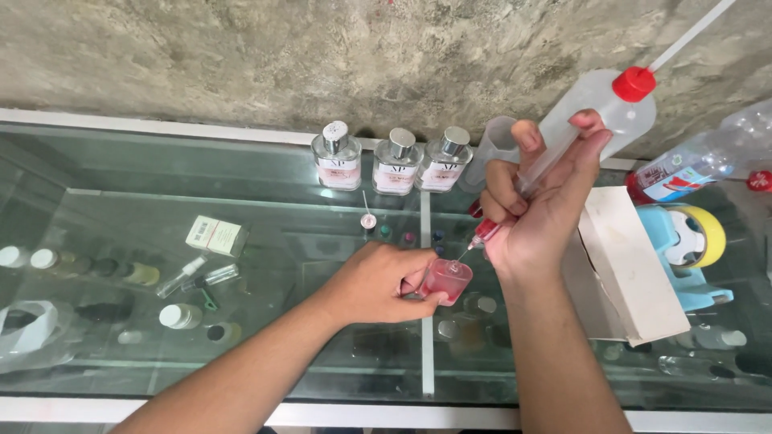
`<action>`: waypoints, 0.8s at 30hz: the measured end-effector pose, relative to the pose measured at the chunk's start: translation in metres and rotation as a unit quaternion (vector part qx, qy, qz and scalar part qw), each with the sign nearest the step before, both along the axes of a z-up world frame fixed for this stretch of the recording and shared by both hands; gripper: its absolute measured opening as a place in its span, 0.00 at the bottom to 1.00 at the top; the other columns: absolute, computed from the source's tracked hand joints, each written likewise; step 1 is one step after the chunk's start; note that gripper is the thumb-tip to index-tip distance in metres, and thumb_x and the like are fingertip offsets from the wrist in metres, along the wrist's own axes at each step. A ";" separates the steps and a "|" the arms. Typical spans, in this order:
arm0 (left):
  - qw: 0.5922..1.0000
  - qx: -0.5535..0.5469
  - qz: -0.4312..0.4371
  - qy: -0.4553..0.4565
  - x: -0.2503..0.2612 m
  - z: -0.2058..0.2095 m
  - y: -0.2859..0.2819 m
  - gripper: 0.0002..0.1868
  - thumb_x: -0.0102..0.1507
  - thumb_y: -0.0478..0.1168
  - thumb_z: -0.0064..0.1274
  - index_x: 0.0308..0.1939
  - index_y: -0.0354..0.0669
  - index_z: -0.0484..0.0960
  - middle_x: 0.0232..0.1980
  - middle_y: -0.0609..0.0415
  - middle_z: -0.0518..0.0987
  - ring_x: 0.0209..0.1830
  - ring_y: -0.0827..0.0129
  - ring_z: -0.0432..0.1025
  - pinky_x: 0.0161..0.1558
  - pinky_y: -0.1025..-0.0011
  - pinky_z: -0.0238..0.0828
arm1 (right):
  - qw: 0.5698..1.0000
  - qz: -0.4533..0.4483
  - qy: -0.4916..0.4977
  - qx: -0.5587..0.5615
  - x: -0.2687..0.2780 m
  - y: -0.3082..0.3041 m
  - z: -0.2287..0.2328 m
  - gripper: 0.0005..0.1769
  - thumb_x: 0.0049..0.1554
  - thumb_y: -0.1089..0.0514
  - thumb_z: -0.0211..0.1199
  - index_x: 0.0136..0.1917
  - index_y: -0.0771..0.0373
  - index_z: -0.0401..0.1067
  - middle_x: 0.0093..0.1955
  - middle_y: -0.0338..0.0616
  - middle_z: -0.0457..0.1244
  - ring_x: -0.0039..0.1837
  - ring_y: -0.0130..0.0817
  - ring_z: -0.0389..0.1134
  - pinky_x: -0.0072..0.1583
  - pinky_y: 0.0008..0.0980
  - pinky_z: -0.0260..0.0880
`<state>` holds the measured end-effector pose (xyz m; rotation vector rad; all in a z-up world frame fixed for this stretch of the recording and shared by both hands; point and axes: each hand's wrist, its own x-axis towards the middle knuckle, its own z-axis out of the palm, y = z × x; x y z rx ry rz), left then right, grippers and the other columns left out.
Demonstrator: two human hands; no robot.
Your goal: The person uses a syringe to transfer red liquid from a larger container into smaller perfume bottles, and then caps the bottles.
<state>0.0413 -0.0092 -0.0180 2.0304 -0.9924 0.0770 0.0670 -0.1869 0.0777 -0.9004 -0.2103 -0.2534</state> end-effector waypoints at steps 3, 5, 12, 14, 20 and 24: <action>1.000 0.007 0.002 0.001 0.000 0.000 -0.001 0.22 0.58 0.46 0.61 0.24 0.51 0.59 0.17 0.68 0.60 0.15 0.72 0.56 0.22 0.71 0.52 | 1.000 0.002 0.010 0.019 0.001 -0.003 -0.002 0.11 0.59 0.30 0.54 0.45 0.32 0.64 0.44 0.26 0.52 0.27 0.18 0.34 0.27 0.19 0.27; 1.000 0.013 0.005 0.006 0.001 0.002 -0.001 0.22 0.58 0.47 0.61 0.24 0.51 0.59 0.17 0.67 0.59 0.15 0.72 0.56 0.22 0.71 0.51 | 1.000 0.002 0.012 0.021 0.003 -0.004 -0.002 0.11 0.58 0.30 0.54 0.44 0.32 0.64 0.43 0.25 0.52 0.27 0.18 0.33 0.27 0.19 0.27; 1.000 -0.002 -0.005 -0.006 0.001 0.005 -0.002 0.22 0.59 0.46 0.61 0.24 0.51 0.59 0.17 0.68 0.58 0.15 0.74 0.55 0.22 0.72 0.51 | 0.999 0.015 0.015 0.029 0.004 -0.007 -0.001 0.08 0.62 0.40 0.52 0.43 0.39 0.62 0.42 0.26 0.51 0.27 0.19 0.33 0.27 0.21 0.27; 1.000 -0.001 -0.007 -0.008 0.000 0.004 -0.001 0.23 0.59 0.46 0.61 0.24 0.51 0.59 0.17 0.68 0.59 0.15 0.74 0.55 0.22 0.72 0.51 | 0.999 0.019 0.015 0.026 0.004 -0.007 -0.001 0.07 0.62 0.42 0.51 0.42 0.40 0.61 0.42 0.26 0.51 0.27 0.19 0.33 0.27 0.22 0.26; 1.000 0.012 -0.003 0.004 0.000 0.001 -0.001 0.22 0.59 0.47 0.61 0.24 0.51 0.59 0.17 0.67 0.59 0.15 0.74 0.57 0.22 0.72 0.52 | 0.999 -0.013 0.042 0.028 0.005 -0.006 0.001 0.06 0.60 0.46 0.49 0.41 0.42 0.58 0.40 0.26 0.52 0.26 0.20 0.34 0.28 0.23 0.26; 1.000 0.009 -0.002 0.005 0.000 0.001 -0.002 0.22 0.59 0.47 0.60 0.24 0.50 0.60 0.18 0.67 0.61 0.15 0.73 0.58 0.22 0.71 0.54 | 0.999 -0.015 0.021 0.018 0.006 -0.009 -0.004 0.02 0.58 0.50 0.48 0.42 0.42 0.58 0.41 0.28 0.52 0.26 0.20 0.33 0.28 0.23 0.26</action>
